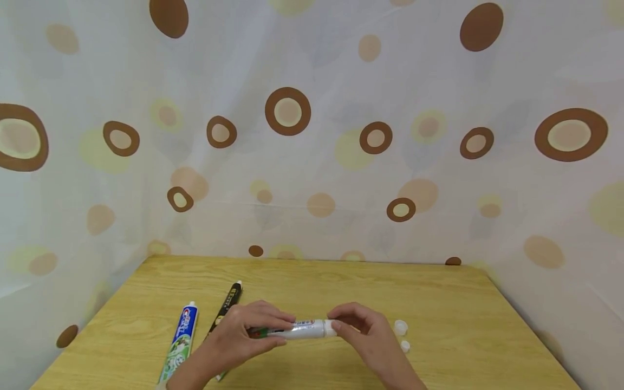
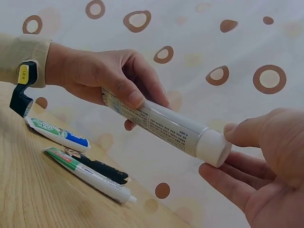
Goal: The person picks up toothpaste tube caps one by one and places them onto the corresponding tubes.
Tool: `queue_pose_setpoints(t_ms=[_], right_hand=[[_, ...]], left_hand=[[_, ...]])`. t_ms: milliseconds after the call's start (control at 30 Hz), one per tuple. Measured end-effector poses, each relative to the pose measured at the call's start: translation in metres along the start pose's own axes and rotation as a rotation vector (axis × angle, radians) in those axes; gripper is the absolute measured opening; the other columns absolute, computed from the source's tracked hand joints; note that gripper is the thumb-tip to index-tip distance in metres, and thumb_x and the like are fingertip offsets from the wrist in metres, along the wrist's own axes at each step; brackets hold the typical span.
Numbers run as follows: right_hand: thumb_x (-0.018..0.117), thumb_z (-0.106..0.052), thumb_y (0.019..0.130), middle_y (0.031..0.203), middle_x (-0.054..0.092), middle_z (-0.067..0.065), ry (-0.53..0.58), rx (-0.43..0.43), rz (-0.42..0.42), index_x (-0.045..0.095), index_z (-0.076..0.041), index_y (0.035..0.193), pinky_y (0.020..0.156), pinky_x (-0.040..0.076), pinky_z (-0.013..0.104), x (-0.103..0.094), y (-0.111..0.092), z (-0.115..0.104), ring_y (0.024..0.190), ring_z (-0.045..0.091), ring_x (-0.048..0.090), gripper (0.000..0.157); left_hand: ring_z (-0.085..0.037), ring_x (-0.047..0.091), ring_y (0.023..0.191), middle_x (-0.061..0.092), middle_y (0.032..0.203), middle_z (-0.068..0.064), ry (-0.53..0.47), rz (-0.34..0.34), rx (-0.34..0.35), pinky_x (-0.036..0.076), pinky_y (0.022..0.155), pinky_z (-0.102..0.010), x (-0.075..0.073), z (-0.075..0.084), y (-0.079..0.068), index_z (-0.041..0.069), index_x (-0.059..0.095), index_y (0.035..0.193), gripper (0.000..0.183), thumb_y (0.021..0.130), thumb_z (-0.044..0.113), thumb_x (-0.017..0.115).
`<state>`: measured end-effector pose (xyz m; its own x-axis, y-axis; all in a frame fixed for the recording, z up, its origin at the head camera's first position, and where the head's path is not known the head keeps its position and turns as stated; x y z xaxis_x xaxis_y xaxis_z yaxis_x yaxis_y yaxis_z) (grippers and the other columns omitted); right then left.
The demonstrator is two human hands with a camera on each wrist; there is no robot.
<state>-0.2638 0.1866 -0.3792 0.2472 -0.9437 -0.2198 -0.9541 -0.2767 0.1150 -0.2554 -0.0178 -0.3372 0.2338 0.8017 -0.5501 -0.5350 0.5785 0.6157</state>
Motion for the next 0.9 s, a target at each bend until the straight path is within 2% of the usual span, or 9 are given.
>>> queue_pose_setpoints(t_ms=[200, 433, 700, 900], right_hand=[[0.061, -0.023, 0.099, 0.117, 0.068, -0.001, -0.007, -0.042, -0.025, 0.062, 0.001, 0.123, 0.090, 0.056, 0.026, 0.0007, -0.0012, -0.0020, 0.101, 0.012, 0.067, 0.034], [0.061, -0.018, 0.099, 0.121, 0.067, 0.005, -0.012, -0.072, -0.083, 0.059, 0.001, 0.127, 0.091, 0.057, 0.029, 0.0039, -0.0014, -0.0047, 0.104, 0.016, 0.068, 0.034], [0.059, -0.023, 0.101, 0.119, 0.068, -0.002, -0.027, -0.054, -0.026, 0.060, 0.002, 0.126, 0.090, 0.056, 0.026, 0.0003, -0.0006, -0.0048, 0.102, 0.013, 0.067, 0.036], [0.061, -0.020, 0.099, 0.118, 0.067, 0.001, -0.010, -0.077, -0.062, 0.061, 0.003, 0.123, 0.090, 0.057, 0.029, 0.0032, -0.0015, -0.0071, 0.102, 0.015, 0.067, 0.033]], left_hand=[[-0.012, 0.069, 0.097, 0.075, 0.112, -0.004, -0.009, -0.003, -0.011, 0.056, 0.058, -0.016, -0.0003, -0.0007, 0.0005, 0.010, 0.077, 0.109, 0.023, 0.088, 0.018, 0.076], [-0.012, 0.069, 0.098, 0.075, 0.112, -0.003, -0.023, -0.001, -0.035, 0.056, 0.059, -0.017, -0.0016, -0.0017, 0.0012, 0.011, 0.077, 0.110, 0.024, 0.087, 0.018, 0.076], [-0.011, 0.068, 0.095, 0.075, 0.111, -0.003, -0.010, 0.000, -0.009, 0.055, 0.056, -0.016, -0.0001, -0.0010, 0.0010, 0.011, 0.077, 0.109, 0.023, 0.087, 0.019, 0.076], [-0.011, 0.068, 0.095, 0.075, 0.112, -0.004, -0.001, -0.001, -0.017, 0.054, 0.056, -0.016, -0.0004, -0.0015, 0.0008, 0.011, 0.077, 0.109, 0.023, 0.087, 0.019, 0.076]])
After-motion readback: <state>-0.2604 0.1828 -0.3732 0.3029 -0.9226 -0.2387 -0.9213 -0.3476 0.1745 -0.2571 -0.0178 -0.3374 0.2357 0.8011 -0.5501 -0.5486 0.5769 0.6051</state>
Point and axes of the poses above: each hand's wrist, its own y-axis towards the middle knuckle, its own x-axis out of the palm, z = x × y, the point moved 9 cm from there along y, towards the middle knuckle
